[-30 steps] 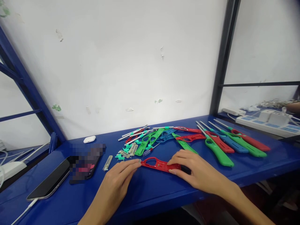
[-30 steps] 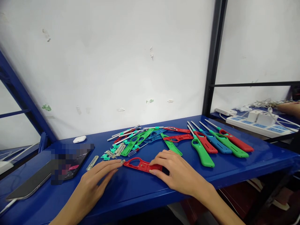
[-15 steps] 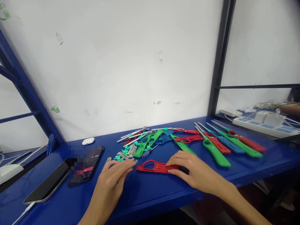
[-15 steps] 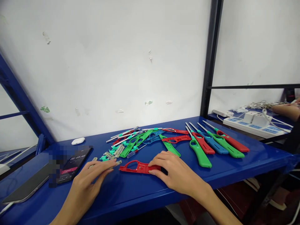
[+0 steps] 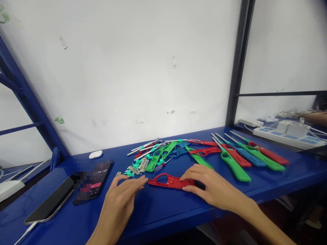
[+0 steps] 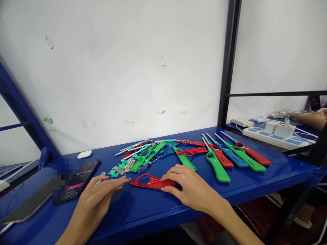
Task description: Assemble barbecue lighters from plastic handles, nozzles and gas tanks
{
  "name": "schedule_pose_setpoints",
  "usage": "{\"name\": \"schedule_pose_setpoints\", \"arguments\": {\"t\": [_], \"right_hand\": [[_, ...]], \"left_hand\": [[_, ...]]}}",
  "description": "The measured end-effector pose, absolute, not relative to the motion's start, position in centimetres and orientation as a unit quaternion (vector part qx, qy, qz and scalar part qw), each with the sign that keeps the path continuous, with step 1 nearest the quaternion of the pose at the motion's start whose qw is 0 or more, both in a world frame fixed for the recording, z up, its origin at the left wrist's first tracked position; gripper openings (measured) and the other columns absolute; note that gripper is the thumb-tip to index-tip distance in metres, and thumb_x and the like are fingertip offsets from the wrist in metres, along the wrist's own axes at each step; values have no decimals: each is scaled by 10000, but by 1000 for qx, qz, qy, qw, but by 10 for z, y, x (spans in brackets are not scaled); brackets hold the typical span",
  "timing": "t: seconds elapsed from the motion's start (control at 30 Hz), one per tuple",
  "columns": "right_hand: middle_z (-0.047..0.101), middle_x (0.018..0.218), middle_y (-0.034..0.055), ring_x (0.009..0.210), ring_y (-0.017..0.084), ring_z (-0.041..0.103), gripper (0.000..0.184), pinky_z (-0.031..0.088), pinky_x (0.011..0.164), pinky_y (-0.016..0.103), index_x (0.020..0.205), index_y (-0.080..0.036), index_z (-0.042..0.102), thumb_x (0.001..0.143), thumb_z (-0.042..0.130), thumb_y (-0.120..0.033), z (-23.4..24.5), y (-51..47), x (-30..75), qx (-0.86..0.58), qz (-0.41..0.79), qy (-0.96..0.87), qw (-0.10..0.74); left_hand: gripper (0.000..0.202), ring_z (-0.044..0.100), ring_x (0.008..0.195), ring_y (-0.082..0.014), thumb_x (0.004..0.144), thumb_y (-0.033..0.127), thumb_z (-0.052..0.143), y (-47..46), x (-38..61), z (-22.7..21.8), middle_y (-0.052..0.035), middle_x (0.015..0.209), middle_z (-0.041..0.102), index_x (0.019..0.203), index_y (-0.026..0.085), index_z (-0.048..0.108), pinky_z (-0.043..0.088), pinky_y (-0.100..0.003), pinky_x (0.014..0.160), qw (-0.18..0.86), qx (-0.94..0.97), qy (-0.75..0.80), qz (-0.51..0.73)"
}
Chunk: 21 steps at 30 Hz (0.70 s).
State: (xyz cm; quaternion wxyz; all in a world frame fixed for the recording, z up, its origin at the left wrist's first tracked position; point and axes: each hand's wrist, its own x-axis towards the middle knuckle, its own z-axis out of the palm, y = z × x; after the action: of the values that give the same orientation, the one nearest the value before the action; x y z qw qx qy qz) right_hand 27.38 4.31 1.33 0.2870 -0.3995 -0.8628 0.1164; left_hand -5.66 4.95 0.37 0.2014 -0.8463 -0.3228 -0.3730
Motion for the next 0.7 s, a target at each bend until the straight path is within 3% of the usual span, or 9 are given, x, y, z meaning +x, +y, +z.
{"name": "schedule_pose_setpoints", "arguments": {"t": [0.3, 0.47, 0.57, 0.7], "right_hand": [[767, 1147, 50, 1103, 254, 666, 311, 495, 988, 379, 1166, -257, 759, 996, 677, -504, 14, 44, 273, -402, 127, -859, 292], [767, 1150, 41, 1100, 242, 663, 316, 495, 986, 369, 1168, -257, 760, 995, 678, -508, 15, 43, 273, -403, 129, -857, 293], [764, 1151, 37, 1107, 240, 661, 329, 495, 987, 362, 1156, -257, 765, 985, 684, -526, 16, 42, 273, -407, 132, -856, 291], [760, 1149, 39, 1105, 240, 662, 310, 500, 987, 362, 1151, -256, 766, 987, 688, -508, 16, 42, 273, -407, 126, -857, 291]], "left_hand": [[287, 774, 805, -161, 1038, 92, 547, 48, -55, 9, 22, 1011, 834, 1227, 269, 670, 462, -404, 968, 216, -827, -337, -395], [192, 765, 901, -223, 1049, 271, 592, 52, -56, 3, -3, 1043, 825, 1189, 290, 722, 496, -432, 929, 184, -815, -377, -400], [204, 747, 948, -287, 1035, 396, 603, 55, -57, -2, -29, 988, 819, 1045, 281, 771, 507, -497, 922, 152, -812, -433, -362], [235, 728, 916, -288, 1028, 384, 589, 55, -55, -4, -27, 932, 807, 926, 282, 774, 512, -544, 956, 116, -824, -452, -321]]}}
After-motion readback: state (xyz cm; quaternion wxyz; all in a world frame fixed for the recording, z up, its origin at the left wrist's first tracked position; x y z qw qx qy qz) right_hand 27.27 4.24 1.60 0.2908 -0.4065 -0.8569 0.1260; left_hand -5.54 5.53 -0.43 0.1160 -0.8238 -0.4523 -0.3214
